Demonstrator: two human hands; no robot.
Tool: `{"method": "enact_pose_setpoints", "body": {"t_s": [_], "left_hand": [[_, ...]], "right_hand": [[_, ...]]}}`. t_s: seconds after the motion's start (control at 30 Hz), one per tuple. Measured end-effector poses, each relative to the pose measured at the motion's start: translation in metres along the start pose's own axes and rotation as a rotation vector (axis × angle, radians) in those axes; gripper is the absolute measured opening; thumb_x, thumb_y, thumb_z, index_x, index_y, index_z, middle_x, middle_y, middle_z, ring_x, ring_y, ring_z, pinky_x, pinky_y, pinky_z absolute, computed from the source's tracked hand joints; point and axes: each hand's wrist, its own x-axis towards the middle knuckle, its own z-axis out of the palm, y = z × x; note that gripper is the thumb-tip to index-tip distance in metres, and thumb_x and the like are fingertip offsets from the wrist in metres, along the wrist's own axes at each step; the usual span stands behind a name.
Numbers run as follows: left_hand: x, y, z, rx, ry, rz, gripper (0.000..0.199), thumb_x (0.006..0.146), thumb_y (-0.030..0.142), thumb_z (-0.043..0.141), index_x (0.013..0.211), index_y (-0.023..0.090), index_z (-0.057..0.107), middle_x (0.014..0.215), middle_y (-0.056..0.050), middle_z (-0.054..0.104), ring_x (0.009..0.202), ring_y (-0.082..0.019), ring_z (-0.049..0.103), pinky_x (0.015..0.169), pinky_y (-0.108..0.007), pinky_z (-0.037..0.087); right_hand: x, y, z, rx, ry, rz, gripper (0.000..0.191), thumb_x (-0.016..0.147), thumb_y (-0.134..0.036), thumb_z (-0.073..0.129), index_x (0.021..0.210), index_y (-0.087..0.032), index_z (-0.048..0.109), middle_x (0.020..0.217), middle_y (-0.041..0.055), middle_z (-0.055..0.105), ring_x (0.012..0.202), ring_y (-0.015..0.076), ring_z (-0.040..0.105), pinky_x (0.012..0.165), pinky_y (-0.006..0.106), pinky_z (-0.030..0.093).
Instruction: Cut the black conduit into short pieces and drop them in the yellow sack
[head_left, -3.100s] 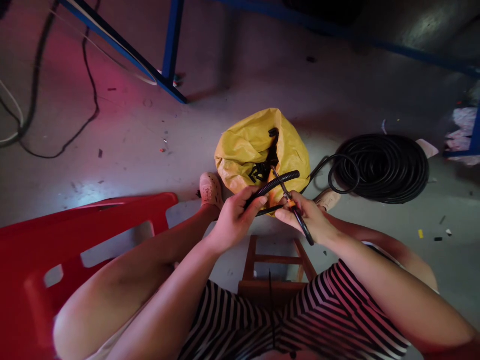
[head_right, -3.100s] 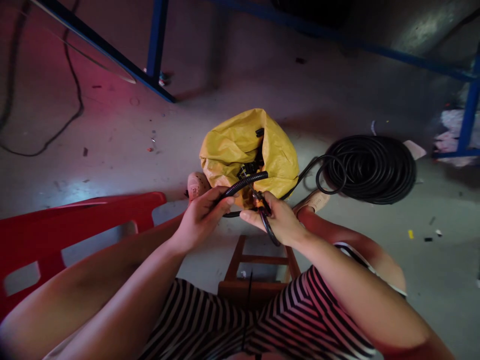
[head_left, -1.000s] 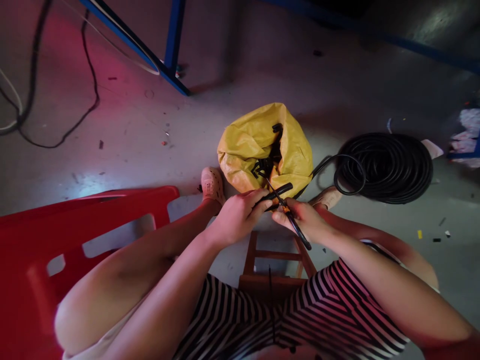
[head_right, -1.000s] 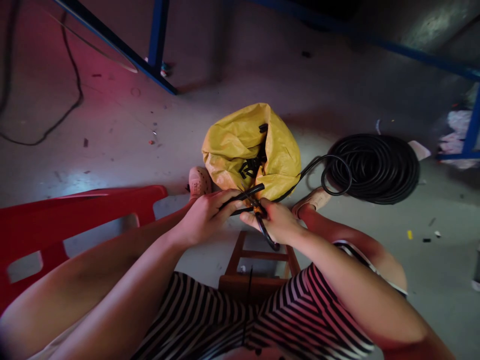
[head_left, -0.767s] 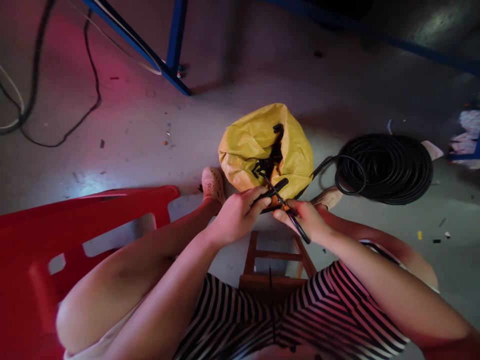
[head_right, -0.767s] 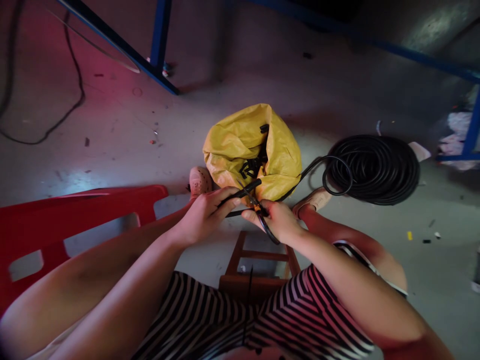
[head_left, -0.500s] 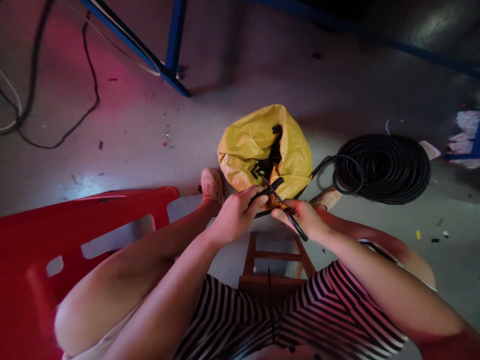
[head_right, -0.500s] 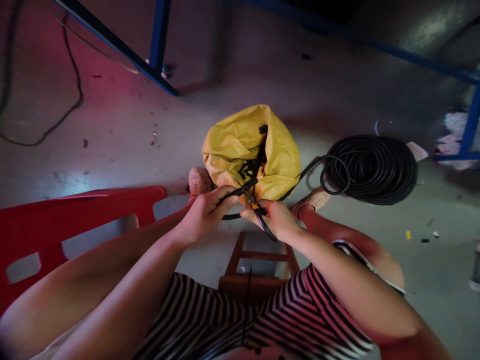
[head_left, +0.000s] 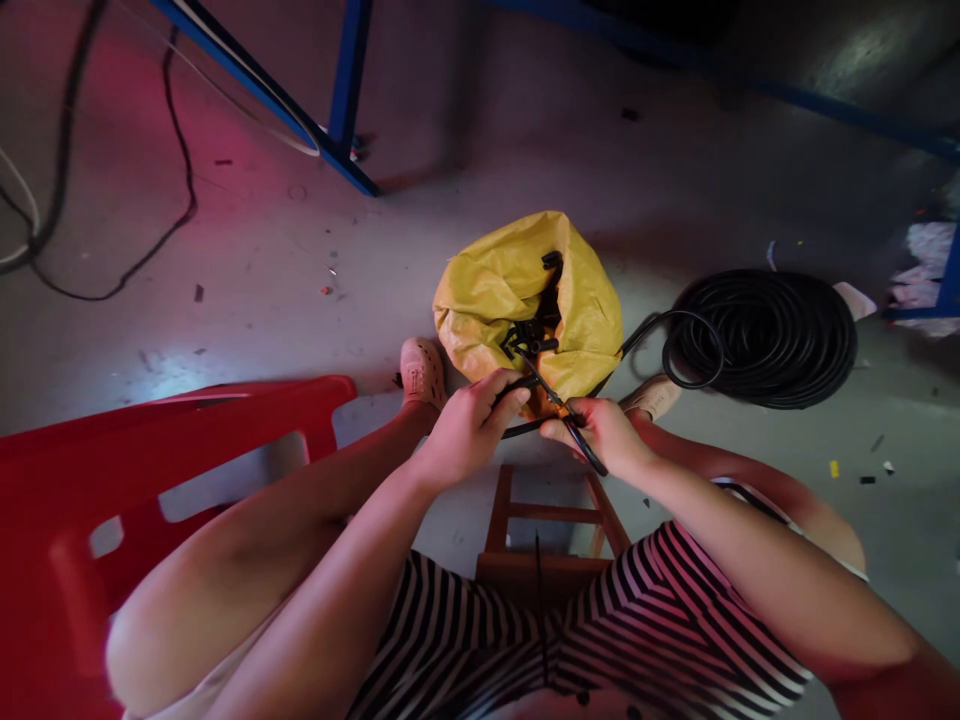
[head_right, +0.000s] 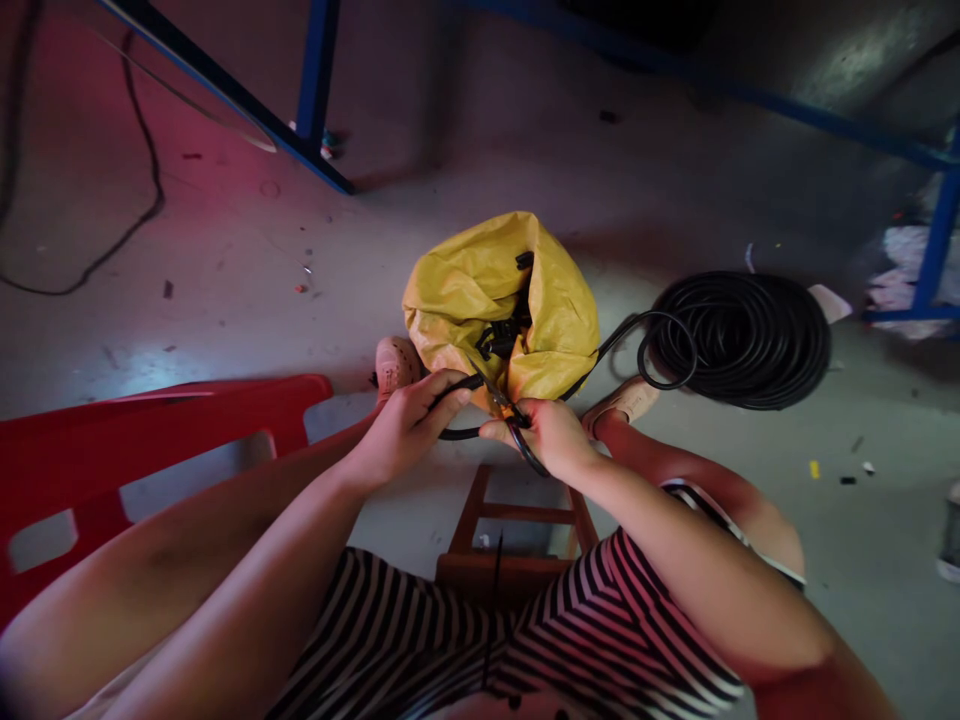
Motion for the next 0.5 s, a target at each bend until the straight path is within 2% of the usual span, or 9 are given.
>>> {"method": "enact_pose_setpoints", "body": {"t_s": [0.2, 0.4, 0.5], "left_hand": [[0.0, 0.0, 0.0, -0.023, 0.014, 0.013, 0.028, 0.104, 0.039, 0.05, 0.108, 0.015, 0.063, 0.097, -0.008, 0.071, 0.09, -0.021, 0.065, 0.082, -0.032, 0.05], [-0.004, 0.005, 0.008, -0.082, -0.051, 0.103, 0.022, 0.105, 0.033, 0.048, 0.12, 0.018, 0.055, 0.112, -0.009, 0.071, 0.102, -0.021, 0.068, 0.091, -0.033, 0.053], [-0.007, 0.008, 0.014, -0.041, -0.103, 0.122, 0.029, 0.103, 0.029, 0.05, 0.131, 0.02, 0.046, 0.12, -0.012, 0.07, 0.103, -0.023, 0.071, 0.089, -0.035, 0.055]], "right_hand": [[0.0, -0.003, -0.003, 0.088, -0.016, -0.044, 0.06, 0.076, -0.075, 0.074, 0.065, -0.021, 0.05, 0.055, -0.0032, 0.048, 0.054, 0.0129, 0.044, 0.051, 0.025, 0.029], [-0.003, -0.023, -0.012, 0.255, 0.076, -0.155, 0.051, 0.071, -0.062, 0.084, 0.082, -0.019, 0.06, 0.076, -0.0007, 0.058, 0.07, 0.015, 0.052, 0.065, 0.027, 0.043], [-0.003, -0.027, -0.013, 0.283, 0.102, -0.173, 0.047, 0.071, -0.057, 0.085, 0.086, -0.019, 0.062, 0.078, -0.0002, 0.06, 0.071, 0.0155, 0.054, 0.067, 0.028, 0.046]]}}
